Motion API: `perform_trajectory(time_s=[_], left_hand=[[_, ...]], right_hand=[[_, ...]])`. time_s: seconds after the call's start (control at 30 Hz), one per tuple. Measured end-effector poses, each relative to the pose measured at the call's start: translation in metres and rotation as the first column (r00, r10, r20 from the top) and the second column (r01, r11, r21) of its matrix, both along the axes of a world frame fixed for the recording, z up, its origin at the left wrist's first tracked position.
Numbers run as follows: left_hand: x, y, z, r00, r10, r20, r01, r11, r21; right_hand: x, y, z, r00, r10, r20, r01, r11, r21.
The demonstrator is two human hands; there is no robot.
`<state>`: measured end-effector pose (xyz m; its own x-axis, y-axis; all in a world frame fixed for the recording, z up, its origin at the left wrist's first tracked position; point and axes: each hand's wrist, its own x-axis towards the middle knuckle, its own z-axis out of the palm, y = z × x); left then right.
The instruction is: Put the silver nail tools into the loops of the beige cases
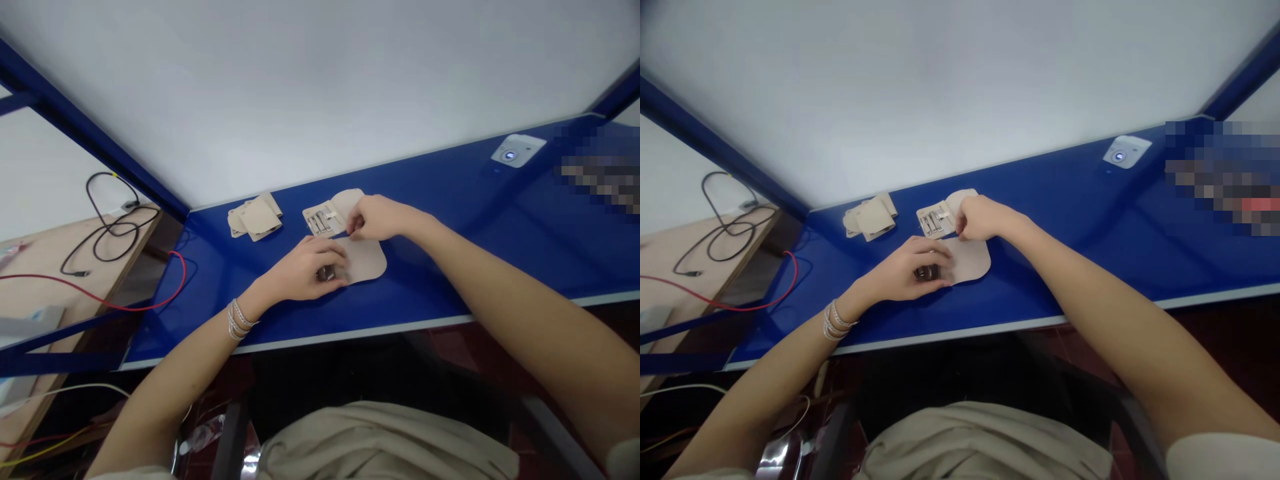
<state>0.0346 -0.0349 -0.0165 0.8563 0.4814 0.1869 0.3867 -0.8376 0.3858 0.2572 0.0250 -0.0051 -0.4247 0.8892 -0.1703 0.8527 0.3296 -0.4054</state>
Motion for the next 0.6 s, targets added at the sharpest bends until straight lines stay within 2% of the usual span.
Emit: perform_trajectory(time_s=[0.3, 0.6], left_hand=[[0.0008, 0.0031, -0.0036, 0.997, -0.038, -0.062, 0.040, 0.999, 0.021], [-0.0003, 0.0024, -0.0005, 0.996, -0.037, -0.085, 0.037, 0.999, -0.004]], right_hand=[[-0.0024, -0.0040, 0.0064, 0.995, -0.046, -0.085, 0.056, 0.991, 0.120], [-0.0003, -0.0041, 0.0062, 0.998, -0.051, -0.021, 0.052, 0.998, 0.044]])
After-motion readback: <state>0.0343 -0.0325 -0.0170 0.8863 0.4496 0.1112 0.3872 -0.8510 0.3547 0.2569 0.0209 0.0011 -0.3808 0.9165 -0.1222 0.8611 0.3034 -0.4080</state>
